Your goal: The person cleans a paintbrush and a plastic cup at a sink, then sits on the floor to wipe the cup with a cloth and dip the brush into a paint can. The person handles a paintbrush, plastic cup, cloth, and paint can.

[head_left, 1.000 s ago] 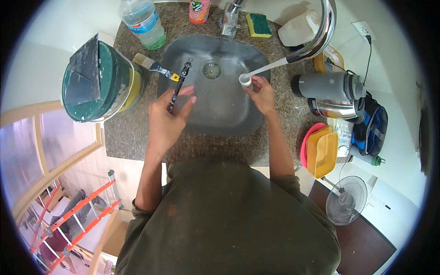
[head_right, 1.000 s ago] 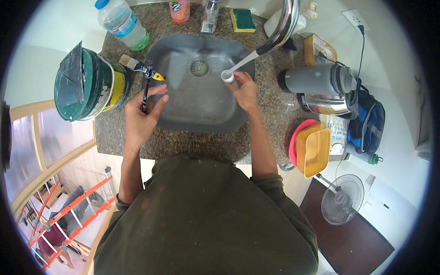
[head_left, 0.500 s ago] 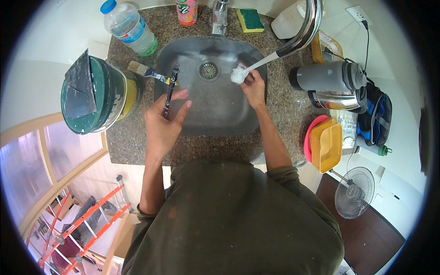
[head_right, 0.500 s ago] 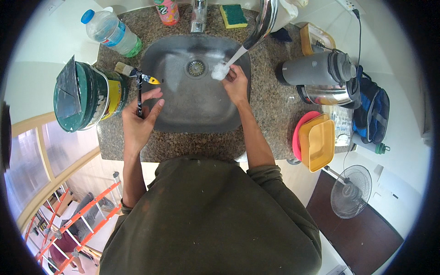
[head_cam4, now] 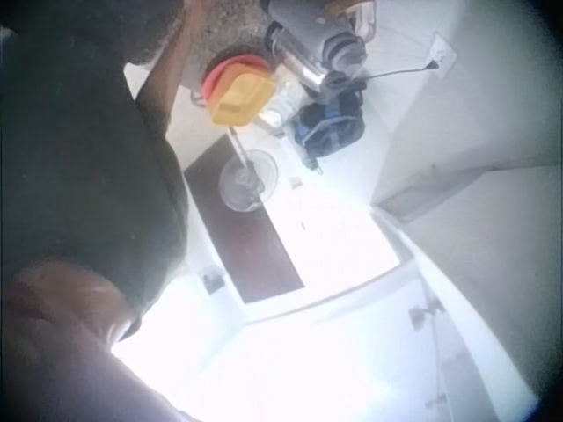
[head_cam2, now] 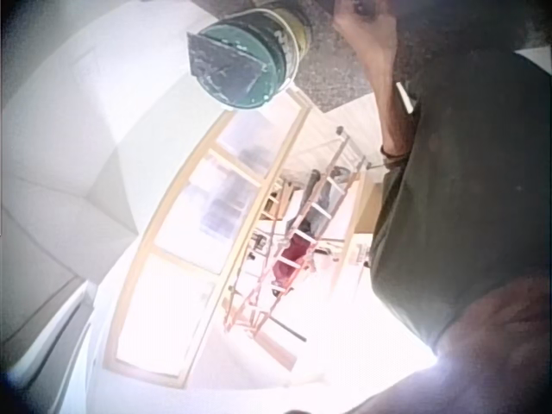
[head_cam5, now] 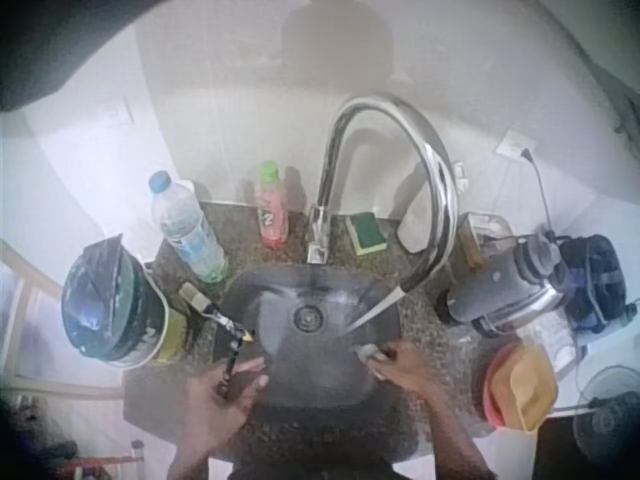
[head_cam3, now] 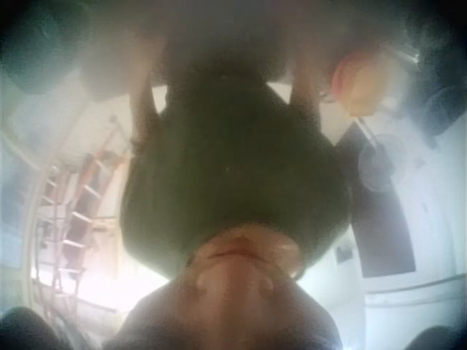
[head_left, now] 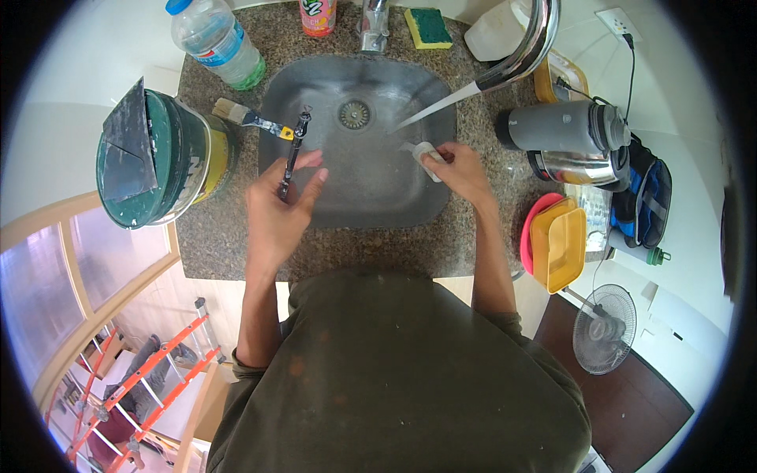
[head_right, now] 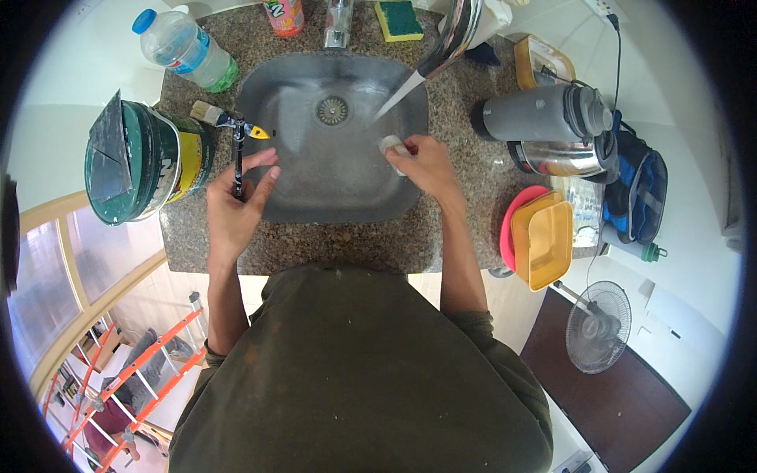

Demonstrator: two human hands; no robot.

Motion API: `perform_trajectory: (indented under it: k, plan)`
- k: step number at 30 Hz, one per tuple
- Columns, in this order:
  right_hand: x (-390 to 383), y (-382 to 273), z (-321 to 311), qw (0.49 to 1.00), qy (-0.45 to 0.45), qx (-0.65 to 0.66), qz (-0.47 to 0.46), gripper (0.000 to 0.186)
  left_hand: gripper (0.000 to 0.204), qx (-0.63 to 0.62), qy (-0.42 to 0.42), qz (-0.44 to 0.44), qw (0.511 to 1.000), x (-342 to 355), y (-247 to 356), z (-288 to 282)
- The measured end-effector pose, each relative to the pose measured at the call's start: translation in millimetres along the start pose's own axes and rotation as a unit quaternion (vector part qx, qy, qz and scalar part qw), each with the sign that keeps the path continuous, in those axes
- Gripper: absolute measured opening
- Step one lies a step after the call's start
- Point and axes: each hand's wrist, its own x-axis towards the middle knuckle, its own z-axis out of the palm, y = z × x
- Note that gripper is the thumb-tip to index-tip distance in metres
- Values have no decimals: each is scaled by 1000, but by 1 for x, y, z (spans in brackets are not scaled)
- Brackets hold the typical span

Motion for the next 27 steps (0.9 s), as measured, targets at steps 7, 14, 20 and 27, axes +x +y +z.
perform_trajectory:
  k: [7, 14, 20, 27]
  plan:
    - [-30, -1, -1, 950, 40, 204, -234, 44, 27, -6, 8, 5, 1000, 1, -6, 0]
    - [-39, -11, 8, 917, 55, 294, -264, 51, 26, 8, -2, -18, 1000, 0, -2, 0]
    - [-4, 5, 25, 946, 92, 252, -183, 43, 26, 18, 2, -8, 1000, 1, -3, 1]
    - [63, 15, 49, 954, 143, 223, -142, 44, 27, 17, -4, 10, 1000, 3, 4, -2]
